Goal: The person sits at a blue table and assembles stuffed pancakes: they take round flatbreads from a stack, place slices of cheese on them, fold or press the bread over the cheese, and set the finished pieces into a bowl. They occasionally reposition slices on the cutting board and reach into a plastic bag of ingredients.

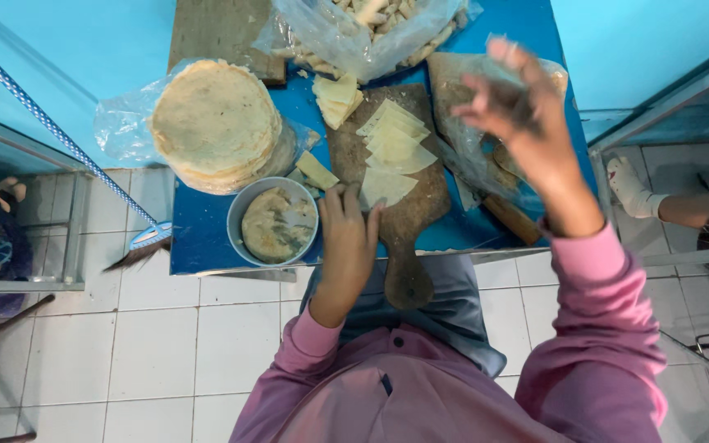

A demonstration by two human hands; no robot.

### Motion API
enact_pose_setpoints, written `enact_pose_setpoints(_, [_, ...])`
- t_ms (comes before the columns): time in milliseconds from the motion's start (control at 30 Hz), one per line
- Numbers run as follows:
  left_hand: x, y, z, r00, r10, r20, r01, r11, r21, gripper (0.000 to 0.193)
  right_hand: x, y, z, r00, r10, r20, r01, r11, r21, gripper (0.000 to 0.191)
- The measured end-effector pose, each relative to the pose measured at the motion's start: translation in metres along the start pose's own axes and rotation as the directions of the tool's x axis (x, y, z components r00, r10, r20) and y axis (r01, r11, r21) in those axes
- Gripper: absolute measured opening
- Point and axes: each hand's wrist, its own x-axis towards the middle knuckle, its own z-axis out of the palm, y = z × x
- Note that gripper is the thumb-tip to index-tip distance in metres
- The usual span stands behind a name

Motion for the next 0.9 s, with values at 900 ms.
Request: enact_pose_setpoints(900, [0.028, 0.014, 0.040, 0.990, -0.018, 0.141, 0.086, 0.865, -0.494, 0.021, -0.106, 0.050, -0.032, 0.920, -0.328, -0.213, -0.070, 0.397, -0.915, 0.031])
